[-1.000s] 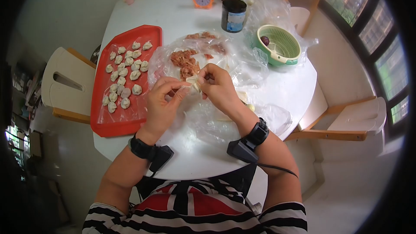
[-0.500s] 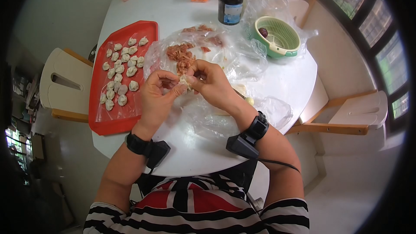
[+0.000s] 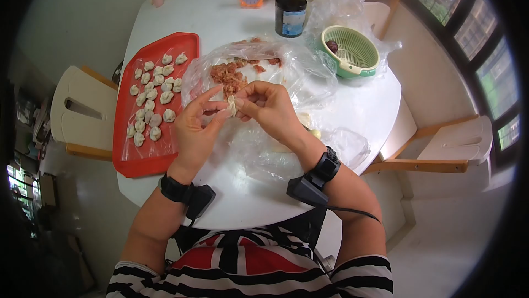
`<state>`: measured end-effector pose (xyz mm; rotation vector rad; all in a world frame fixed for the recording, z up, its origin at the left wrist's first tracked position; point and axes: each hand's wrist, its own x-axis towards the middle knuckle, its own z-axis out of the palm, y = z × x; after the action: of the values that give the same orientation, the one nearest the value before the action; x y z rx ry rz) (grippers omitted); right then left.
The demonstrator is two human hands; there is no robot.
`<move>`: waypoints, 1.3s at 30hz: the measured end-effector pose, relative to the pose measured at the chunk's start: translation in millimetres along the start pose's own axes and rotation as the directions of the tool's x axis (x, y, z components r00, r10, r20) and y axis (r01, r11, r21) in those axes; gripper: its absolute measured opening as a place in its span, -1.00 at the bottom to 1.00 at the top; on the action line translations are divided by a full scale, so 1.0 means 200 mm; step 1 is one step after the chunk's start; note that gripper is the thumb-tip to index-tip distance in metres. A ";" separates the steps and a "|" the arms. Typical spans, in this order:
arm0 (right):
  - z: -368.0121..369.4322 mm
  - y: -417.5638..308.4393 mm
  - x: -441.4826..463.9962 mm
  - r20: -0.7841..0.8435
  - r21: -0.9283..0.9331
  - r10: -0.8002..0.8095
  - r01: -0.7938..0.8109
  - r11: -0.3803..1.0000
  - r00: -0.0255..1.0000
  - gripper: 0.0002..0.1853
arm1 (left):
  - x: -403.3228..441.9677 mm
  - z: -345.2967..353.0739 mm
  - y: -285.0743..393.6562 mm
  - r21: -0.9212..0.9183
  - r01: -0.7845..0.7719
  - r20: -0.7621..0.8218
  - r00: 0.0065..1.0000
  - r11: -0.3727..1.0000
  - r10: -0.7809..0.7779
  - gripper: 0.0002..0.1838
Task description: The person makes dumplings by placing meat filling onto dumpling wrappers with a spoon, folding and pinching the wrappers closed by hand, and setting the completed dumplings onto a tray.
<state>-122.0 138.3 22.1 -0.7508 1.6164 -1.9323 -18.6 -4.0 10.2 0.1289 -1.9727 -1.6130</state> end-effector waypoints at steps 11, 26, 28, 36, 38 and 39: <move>0.00 0.05 0.01 0.056 0.216 0.003 -0.015 0.976 0.998 -0.93 | 0.04 -0.03 -0.03 -0.534 0.431 0.242 0.902 0.727 -0.356 -0.65; 0.10 -0.01 -0.02 0.240 -0.617 -0.541 0.557 0.556 0.806 -0.57 | 0.04 -0.05 -0.10 -0.542 0.413 0.249 0.911 0.732 -0.329 -0.76; 0.12 0.00 -0.03 0.211 -0.655 -0.526 0.519 0.549 0.824 -0.60 | 0.05 -0.06 -0.09 -0.521 0.385 0.203 0.923 0.762 -0.327 -0.78; 0.10 0.05 -0.02 0.210 -0.678 -0.567 0.536 0.503 0.797 -0.78 | 0.05 -0.03 -0.16 -0.502 0.336 0.263 0.937 0.797 -0.229 -0.84; 0.07 0.07 -0.03 0.205 -0.682 -0.547 0.519 0.515 0.812 -0.80 | 0.04 -0.03 -0.15 -0.504 0.316 0.250 0.944 0.804 -0.214 -0.84; 0.07 0.06 -0.02 0.192 -0.689 -0.522 0.493 0.531 0.831 -0.82 | 0.04 -0.03 -0.14 -0.505 0.305 0.244 0.948 0.808 -0.206 -0.83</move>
<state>-109.5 129.9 10.8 -1.6804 2.4237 -1.5825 -30.6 -20.7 -12.2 0.0303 -1.5899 -2.3750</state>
